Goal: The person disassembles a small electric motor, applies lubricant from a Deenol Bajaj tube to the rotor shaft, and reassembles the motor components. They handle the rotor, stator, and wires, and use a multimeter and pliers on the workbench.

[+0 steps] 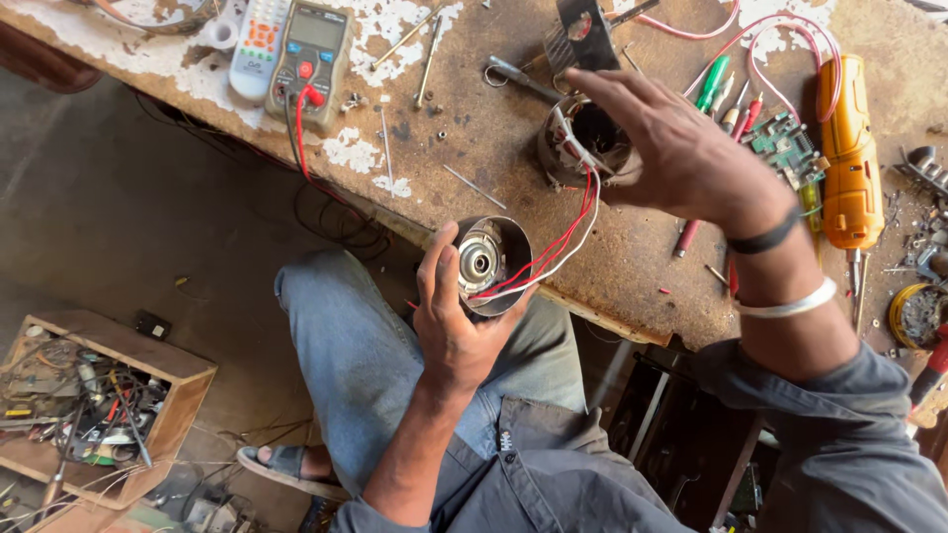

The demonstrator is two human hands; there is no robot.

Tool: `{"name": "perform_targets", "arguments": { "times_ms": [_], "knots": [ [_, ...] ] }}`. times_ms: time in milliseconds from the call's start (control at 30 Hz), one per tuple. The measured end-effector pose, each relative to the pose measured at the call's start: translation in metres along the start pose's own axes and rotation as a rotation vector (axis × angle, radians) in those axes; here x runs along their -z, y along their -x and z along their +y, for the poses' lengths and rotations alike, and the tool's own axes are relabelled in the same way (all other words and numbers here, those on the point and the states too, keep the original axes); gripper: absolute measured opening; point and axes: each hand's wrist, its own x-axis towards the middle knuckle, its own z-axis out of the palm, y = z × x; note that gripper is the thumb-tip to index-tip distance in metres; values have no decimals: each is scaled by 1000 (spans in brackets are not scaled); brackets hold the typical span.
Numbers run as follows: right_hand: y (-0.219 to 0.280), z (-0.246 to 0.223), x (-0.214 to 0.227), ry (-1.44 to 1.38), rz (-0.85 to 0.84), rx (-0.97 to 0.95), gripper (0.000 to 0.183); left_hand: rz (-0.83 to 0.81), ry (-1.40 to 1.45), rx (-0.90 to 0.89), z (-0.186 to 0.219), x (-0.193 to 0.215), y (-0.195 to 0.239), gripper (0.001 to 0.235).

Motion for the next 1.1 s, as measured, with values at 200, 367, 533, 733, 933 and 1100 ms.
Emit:
{"name": "perform_targets", "arguments": {
  "times_ms": [200, 367, 533, 733, 933, 1100],
  "knots": [
    [8, -31, -18, 6, 189, -245, 103, -23, -57, 38, -2, 9, 0, 107],
    [26, -80, -51, 80, 452, -315, 93, -20, -49, 59, -8, 15, 0, 105],
    [57, -101, -67, -15, 623, -408, 65, -25, -51, 50, -14, 16, 2, 104],
    [91, -109, -70, -287, 570, -504, 46, -10, -44, 39, -14, 9, 5, 104],
    [89, -112, -60, -648, 399, -264, 26, 4, -42, 14, -11, 7, 11, 108],
    [69, -120, -51, -534, 371, -195, 25, 9, -32, -16, -14, 9, 15, 112]
  ]
}}
